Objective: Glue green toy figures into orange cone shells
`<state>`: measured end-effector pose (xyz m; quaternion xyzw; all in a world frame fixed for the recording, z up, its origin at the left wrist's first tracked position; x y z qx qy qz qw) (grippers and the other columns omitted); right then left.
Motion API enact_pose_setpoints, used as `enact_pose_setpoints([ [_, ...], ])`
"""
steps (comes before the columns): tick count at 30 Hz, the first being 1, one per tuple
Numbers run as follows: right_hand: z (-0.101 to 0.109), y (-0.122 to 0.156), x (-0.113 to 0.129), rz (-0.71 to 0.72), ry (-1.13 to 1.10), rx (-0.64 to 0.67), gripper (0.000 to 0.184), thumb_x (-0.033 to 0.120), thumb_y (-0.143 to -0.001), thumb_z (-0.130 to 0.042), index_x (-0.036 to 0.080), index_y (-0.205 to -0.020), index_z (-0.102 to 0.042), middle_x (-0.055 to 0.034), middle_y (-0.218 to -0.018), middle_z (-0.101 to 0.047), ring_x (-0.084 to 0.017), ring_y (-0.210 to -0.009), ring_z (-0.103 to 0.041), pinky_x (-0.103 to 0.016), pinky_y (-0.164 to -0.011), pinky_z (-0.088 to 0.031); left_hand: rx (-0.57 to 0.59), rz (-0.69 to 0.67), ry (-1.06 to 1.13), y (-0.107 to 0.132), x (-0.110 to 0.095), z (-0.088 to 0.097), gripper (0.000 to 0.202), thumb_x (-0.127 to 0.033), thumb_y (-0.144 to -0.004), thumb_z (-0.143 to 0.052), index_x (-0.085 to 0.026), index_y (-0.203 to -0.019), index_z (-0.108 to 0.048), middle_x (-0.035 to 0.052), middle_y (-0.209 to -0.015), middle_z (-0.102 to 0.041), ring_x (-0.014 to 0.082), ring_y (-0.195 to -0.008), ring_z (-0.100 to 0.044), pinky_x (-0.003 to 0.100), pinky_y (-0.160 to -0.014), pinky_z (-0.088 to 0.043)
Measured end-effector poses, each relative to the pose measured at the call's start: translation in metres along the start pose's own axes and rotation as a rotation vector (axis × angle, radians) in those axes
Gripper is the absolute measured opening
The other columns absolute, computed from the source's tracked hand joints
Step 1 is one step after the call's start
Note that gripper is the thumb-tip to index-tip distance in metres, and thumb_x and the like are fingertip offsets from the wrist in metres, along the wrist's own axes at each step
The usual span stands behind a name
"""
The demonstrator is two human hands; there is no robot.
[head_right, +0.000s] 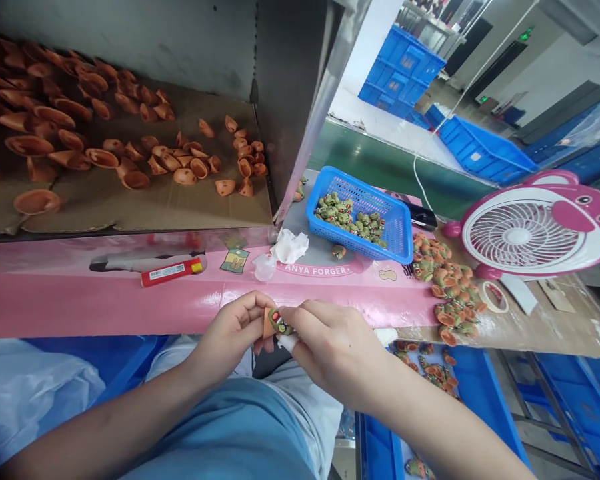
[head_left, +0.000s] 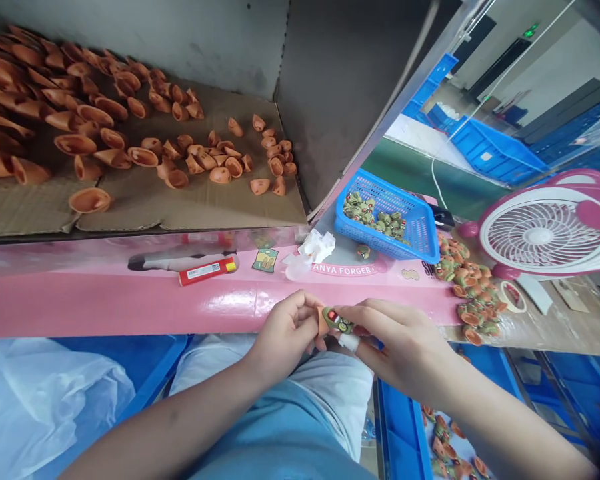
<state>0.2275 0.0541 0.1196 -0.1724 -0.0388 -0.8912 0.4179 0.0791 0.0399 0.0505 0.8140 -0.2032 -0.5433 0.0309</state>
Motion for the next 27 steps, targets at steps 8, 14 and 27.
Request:
enact_pose_setpoints([
  [8,-0.003,0.000,-0.005,0.015,-0.032,-0.052,0.029,0.008,-0.079,-0.044,0.016,-0.106,-0.048,-0.0049,-0.077,-0.056,-0.017,-0.067,-0.054,-0.026,-0.055,-0.042,-0.025,-0.009,0.019,-0.002,0.002,-0.002,0.002,-0.016,-0.073,-0.049,-0.015,-0.073,-0.047,-0.0043,-0.053,-0.052,0.0079,-0.047,-0.049,0.018,-0.044,-0.035],
  [14,-0.003,0.003,-0.004,0.005,-0.047,-0.059,0.033,0.005,-0.077,-0.046,0.017,-0.107,-0.048,-0.0036,-0.074,-0.055,-0.016,-0.064,-0.052,-0.026,-0.053,-0.042,-0.012,0.002,0.035,-0.002,0.001,-0.004,0.003,-0.013,-0.072,-0.047,-0.015,-0.072,-0.046,-0.0040,-0.054,-0.053,0.0083,-0.048,-0.051,0.019,-0.048,-0.040],
  [27,-0.004,0.007,-0.002,-0.060,-0.123,-0.194,0.028,0.010,-0.077,-0.054,0.018,-0.104,-0.051,-0.0031,-0.079,-0.060,-0.012,-0.067,-0.056,-0.021,-0.059,-0.047,0.112,-0.001,0.131,0.011,0.011,-0.003,0.036,-0.048,-0.083,-0.033,-0.016,-0.078,-0.048,0.0027,-0.066,-0.059,0.0137,-0.054,-0.058,0.023,-0.050,-0.043],
])
Point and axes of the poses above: each hand's wrist, its own y-axis away from the middle knuckle, its own z-axis out of the back of the hand, x = y × z, the point moved 1 cm from there along -y, towards the middle knuckle
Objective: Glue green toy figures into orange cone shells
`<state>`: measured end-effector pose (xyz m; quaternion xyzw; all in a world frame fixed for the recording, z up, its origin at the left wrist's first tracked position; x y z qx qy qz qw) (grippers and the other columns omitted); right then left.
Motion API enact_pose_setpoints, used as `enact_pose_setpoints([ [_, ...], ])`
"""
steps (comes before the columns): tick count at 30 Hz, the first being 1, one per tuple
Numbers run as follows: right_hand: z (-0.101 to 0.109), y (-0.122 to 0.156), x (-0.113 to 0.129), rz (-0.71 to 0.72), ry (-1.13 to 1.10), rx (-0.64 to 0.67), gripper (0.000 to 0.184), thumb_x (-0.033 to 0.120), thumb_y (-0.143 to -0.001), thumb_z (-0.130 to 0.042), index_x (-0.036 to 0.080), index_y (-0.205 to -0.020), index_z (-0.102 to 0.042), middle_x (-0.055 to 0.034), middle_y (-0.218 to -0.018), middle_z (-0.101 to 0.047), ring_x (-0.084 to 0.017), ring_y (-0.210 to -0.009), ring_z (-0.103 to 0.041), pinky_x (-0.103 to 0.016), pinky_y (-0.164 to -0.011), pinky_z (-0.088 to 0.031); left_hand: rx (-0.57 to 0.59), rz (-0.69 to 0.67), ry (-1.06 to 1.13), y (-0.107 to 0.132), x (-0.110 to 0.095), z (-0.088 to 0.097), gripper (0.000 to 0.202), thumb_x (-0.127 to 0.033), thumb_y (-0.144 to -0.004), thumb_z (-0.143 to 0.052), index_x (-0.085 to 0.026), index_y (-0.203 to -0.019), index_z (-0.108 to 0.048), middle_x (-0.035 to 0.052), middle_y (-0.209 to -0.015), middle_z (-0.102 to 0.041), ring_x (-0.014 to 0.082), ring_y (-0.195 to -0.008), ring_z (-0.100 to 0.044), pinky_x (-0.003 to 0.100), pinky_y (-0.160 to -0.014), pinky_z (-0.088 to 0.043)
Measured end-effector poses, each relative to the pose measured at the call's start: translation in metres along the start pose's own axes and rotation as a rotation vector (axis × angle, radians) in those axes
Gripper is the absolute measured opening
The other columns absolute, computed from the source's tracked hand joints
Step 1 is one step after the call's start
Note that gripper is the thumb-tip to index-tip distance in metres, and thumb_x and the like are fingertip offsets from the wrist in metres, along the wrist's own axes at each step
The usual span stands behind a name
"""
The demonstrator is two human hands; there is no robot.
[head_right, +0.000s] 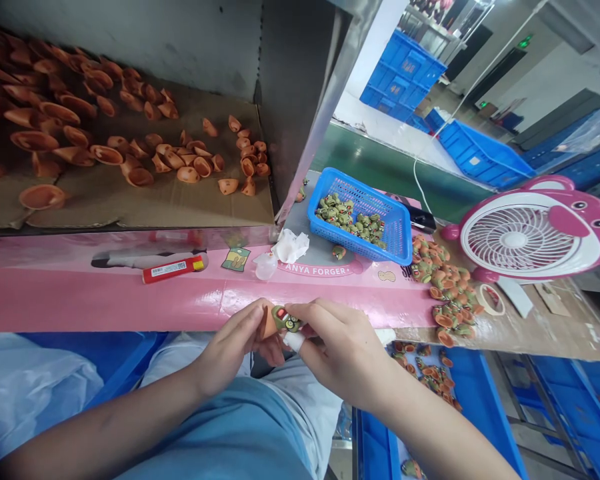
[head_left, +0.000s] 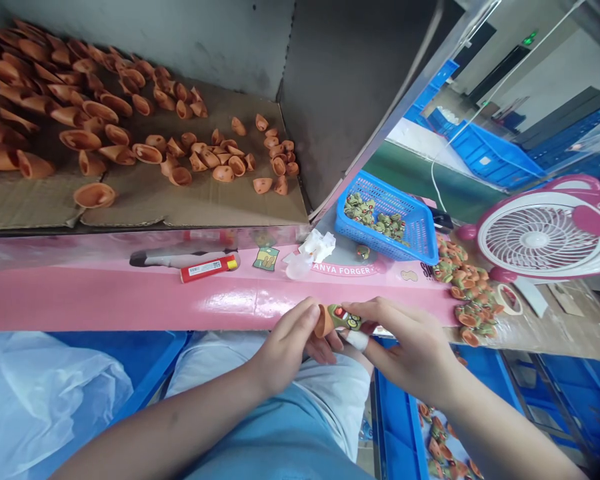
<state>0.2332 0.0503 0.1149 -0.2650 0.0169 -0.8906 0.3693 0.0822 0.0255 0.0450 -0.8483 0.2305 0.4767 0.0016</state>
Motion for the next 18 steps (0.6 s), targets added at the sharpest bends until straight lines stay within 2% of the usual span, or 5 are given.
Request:
enact_pose_setpoints([
  [9,-0.005,0.000,0.007,-0.004,-0.051,-0.063,0.029,0.007,-0.074,-0.055,0.017,-0.101,-0.052,-0.0009,-0.075,-0.059,-0.010,-0.065,-0.056,-0.019,-0.059,-0.046,-0.057,0.101,0.055,-0.001,0.007,-0.009,0.050,-0.066,-0.073,-0.034,-0.017,-0.075,-0.048,0.0002,-0.055,-0.058,0.0124,-0.044,-0.055,0.021,-0.042,-0.041],
  [18,-0.005,0.005,0.009,-0.002,-0.063,-0.072,0.027,0.007,-0.075,-0.054,0.014,-0.100,-0.052,-0.0009,-0.074,-0.057,-0.009,-0.063,-0.053,-0.018,-0.058,-0.045,-0.051,0.137,0.040,0.001,0.010,-0.011,0.052,-0.065,-0.076,-0.029,-0.017,-0.079,-0.050,-0.0003,-0.055,-0.058,0.0116,-0.044,-0.055,0.021,-0.043,-0.042],
])
Point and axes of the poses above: each hand's wrist, its own y-axis away from the middle knuckle, its own z-axis out of the back of the hand, x = y × z, the point moved 1 cm from there along -y, towards the middle knuckle
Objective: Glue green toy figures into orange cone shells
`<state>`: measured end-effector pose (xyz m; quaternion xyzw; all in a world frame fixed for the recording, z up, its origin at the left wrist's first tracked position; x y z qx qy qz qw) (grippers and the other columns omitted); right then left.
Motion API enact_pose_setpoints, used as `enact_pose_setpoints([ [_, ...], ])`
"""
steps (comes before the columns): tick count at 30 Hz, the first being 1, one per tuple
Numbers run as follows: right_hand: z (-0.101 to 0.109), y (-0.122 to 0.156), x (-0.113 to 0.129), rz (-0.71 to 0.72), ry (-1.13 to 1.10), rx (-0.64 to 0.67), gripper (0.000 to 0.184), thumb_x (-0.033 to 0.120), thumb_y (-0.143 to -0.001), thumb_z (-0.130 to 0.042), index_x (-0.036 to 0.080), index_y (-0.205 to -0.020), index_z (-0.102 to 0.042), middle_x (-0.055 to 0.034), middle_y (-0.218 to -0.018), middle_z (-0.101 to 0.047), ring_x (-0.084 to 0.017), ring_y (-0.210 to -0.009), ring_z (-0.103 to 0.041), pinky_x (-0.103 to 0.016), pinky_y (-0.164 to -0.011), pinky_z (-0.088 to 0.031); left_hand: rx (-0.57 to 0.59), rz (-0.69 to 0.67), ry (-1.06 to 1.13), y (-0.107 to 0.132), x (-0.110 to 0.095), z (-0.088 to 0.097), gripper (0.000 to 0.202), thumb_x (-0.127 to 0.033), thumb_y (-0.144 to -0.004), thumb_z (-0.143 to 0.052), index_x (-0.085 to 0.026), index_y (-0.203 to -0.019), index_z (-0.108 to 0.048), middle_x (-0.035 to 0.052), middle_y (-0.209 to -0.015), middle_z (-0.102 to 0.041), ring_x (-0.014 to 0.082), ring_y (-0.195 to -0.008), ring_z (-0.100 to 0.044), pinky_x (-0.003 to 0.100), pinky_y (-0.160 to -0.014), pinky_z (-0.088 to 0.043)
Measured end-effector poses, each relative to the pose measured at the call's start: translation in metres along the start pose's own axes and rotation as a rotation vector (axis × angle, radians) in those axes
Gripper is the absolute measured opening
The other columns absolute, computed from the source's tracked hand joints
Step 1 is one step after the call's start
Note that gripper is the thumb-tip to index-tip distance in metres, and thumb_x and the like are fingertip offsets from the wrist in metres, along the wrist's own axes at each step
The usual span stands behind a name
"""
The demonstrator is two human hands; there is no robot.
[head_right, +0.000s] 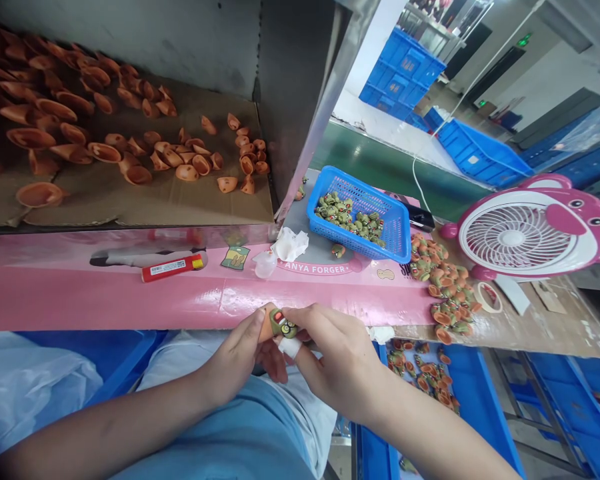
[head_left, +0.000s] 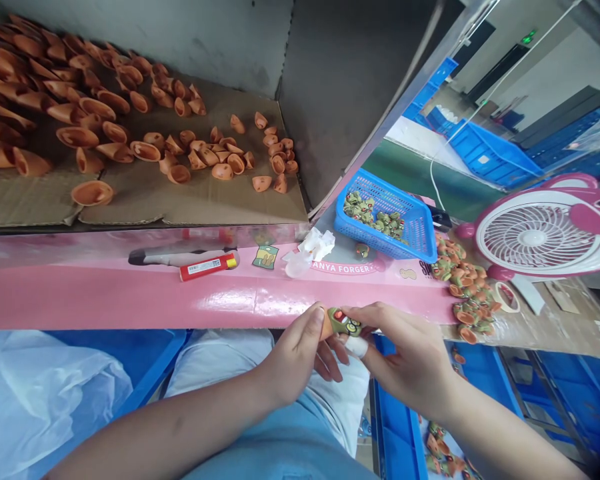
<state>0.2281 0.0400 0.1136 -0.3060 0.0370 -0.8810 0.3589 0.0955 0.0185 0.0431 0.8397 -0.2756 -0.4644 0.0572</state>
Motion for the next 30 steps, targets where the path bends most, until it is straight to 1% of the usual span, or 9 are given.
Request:
enact_pose_setpoints([
  [4,0.001,0.001,0.001,0.006,-0.014,-0.002,0.026,0.008,-0.075,-0.055,0.014,-0.100,-0.051,-0.0005,-0.073,-0.057,-0.009,-0.063,-0.053,-0.018,-0.058,-0.044,0.020,0.007,-0.021,0.001,0.000,-0.001,0.050,-0.062,-0.078,-0.027,-0.017,-0.080,-0.048,-0.0005,-0.057,-0.058,0.0108,-0.044,-0.055,0.020,-0.043,-0.041],
  [9,0.004,0.005,0.006,0.015,0.029,-0.007,0.023,0.009,-0.077,-0.054,0.013,-0.099,-0.052,-0.0012,-0.074,-0.057,-0.009,-0.066,-0.053,-0.019,-0.059,-0.043,0.061,-0.010,-0.045,0.005,0.001,-0.004,0.048,-0.061,-0.079,-0.026,-0.017,-0.081,-0.046,-0.0015,-0.061,-0.057,0.0097,-0.046,-0.055,0.020,-0.044,-0.041],
  [13,0.005,0.009,0.008,0.020,0.039,-0.012,0.025,0.008,-0.076,-0.055,0.013,-0.100,-0.052,-0.0014,-0.074,-0.056,-0.010,-0.066,-0.053,-0.019,-0.058,-0.042,0.087,-0.023,-0.056,0.008,0.003,-0.004,0.046,-0.059,-0.081,-0.024,-0.018,-0.079,-0.044,-0.0017,-0.060,-0.056,0.0099,-0.047,-0.055,0.020,-0.045,-0.041],
  [18,0.004,0.010,0.008,0.030,0.053,-0.017,0.024,0.008,-0.076,-0.054,0.013,-0.100,-0.052,-0.0018,-0.075,-0.056,-0.010,-0.066,-0.052,-0.019,-0.058,-0.042,0.092,-0.032,-0.062,0.008,0.004,-0.006,0.046,-0.057,-0.082,-0.023,-0.017,-0.077,-0.044,-0.0021,-0.057,-0.053,0.0099,-0.047,-0.053,0.021,-0.046,-0.041],
  [30,0.001,0.012,0.008,0.015,-0.005,-0.021,0.027,0.008,-0.076,-0.056,0.014,-0.102,-0.051,-0.0016,-0.074,-0.056,-0.010,-0.065,-0.052,-0.020,-0.057,-0.042,0.087,-0.062,-0.092,0.007,0.003,-0.006,0.043,-0.053,-0.085,-0.021,-0.017,-0.076,-0.043,-0.0021,-0.056,-0.051,0.0110,-0.049,-0.053,0.022,-0.048,-0.042],
])
Point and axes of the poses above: each hand's wrist, its own y-axis away from the middle knuckle, its own z-axis out of the back of the hand, x = y × z, the point moved 1 cm from there along -y, towards the middle knuckle
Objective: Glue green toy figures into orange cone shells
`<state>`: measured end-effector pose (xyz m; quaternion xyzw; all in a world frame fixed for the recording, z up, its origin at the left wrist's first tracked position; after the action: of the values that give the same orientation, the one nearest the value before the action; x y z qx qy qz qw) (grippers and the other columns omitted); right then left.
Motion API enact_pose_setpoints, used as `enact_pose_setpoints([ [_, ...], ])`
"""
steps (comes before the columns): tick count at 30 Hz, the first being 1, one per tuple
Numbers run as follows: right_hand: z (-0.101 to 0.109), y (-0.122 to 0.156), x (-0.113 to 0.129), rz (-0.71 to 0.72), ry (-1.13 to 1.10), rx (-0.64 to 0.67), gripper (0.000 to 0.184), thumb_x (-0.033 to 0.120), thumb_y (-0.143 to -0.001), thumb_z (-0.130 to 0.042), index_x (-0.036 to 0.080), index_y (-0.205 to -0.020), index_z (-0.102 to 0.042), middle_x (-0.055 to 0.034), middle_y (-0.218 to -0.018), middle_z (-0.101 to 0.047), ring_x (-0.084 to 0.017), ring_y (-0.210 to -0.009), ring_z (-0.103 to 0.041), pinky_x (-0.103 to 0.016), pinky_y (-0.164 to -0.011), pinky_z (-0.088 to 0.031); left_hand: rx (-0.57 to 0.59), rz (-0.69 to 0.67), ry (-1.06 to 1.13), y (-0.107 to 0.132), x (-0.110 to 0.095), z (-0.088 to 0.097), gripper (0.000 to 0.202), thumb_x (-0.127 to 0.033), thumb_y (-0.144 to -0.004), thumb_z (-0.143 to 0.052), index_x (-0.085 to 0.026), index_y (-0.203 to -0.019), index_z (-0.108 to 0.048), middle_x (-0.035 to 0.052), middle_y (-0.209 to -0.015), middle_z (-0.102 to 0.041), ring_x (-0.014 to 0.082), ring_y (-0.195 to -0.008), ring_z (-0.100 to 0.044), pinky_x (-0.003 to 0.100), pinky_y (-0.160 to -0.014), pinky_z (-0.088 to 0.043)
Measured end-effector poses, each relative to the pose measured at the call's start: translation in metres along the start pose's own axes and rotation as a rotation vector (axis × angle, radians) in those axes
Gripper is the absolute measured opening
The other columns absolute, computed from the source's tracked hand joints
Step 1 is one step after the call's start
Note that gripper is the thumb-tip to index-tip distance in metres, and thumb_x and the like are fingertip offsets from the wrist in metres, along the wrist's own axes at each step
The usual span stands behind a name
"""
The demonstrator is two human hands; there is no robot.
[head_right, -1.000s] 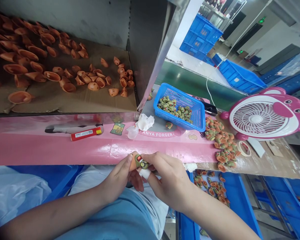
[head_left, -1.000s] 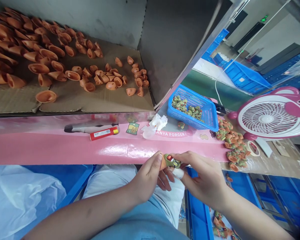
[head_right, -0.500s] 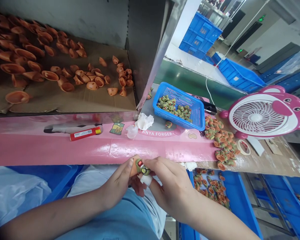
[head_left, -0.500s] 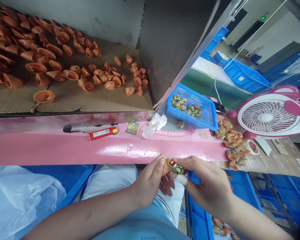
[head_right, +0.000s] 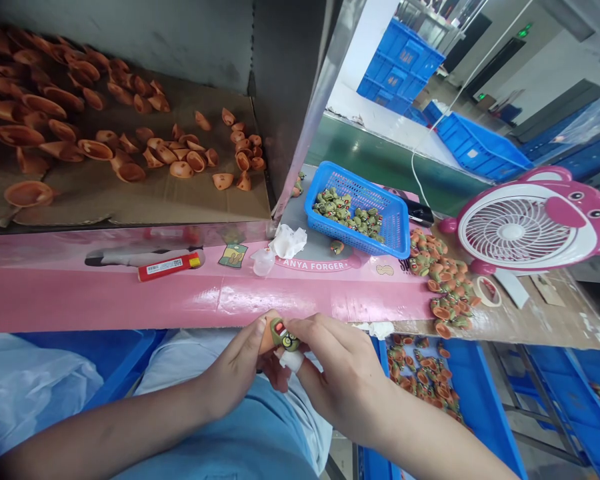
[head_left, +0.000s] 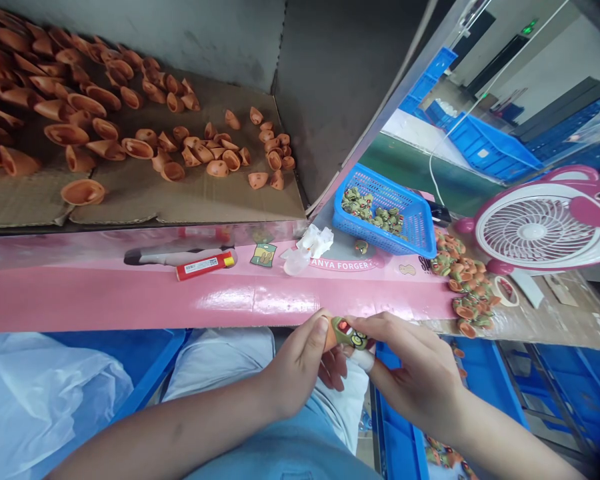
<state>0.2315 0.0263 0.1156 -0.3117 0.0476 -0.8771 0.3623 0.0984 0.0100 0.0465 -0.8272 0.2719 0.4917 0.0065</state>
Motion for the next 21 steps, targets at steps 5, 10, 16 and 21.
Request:
enact_pose_setpoints([
  [5,0.000,0.000,-0.006,0.028,0.015,0.032,0.028,0.008,-0.078,-0.054,0.012,-0.106,-0.050,-0.0037,-0.078,-0.057,-0.012,-0.068,-0.053,-0.021,-0.059,-0.043,0.026,-0.068,-0.018,0.000,-0.002,0.010,0.044,-0.047,-0.087,-0.022,-0.015,-0.074,-0.049,0.0008,-0.060,-0.053,0.0116,-0.055,-0.052,0.024,-0.055,-0.043],
  [10,0.000,0.000,-0.009,0.180,0.217,0.091,0.034,0.003,-0.081,-0.040,0.012,-0.112,-0.048,-0.0080,-0.081,-0.056,-0.015,-0.067,-0.051,-0.025,-0.053,-0.040,0.117,-0.085,-0.076,0.002,-0.008,0.028,0.034,-0.040,-0.086,-0.035,-0.013,-0.078,-0.053,0.0046,-0.069,-0.058,0.0124,-0.058,-0.054,0.024,-0.055,-0.044],
  [16,-0.006,0.001,-0.010,0.139,0.109,0.007,0.040,-0.001,-0.077,-0.038,0.013,-0.114,-0.048,-0.0083,-0.081,-0.053,-0.015,-0.070,-0.051,-0.025,-0.055,-0.043,0.028,-0.122,-0.046,0.004,-0.014,0.033,0.024,-0.032,-0.081,-0.048,-0.016,-0.097,-0.056,0.0032,-0.075,-0.060,0.0117,-0.062,-0.057,0.021,-0.056,-0.047],
  [21,-0.017,0.002,-0.011,-0.032,-0.176,-0.084,0.034,0.010,-0.077,-0.055,0.018,-0.110,-0.052,-0.0071,-0.085,-0.056,-0.015,-0.074,-0.054,-0.025,-0.060,-0.048,-0.119,-0.194,-0.100,0.008,-0.011,0.034,0.030,-0.027,-0.077,-0.055,-0.023,-0.107,-0.054,0.0022,-0.085,-0.060,0.0126,-0.067,-0.057,0.022,-0.059,-0.050],
])
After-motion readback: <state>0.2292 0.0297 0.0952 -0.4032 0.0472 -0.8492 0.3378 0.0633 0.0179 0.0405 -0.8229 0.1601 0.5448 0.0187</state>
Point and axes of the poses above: each hand's wrist, its own y-axis away from the middle knuckle, its own z-axis out of the back of the hand, x = y × z, the point moved 1 cm from there along -y, towards the middle knuckle
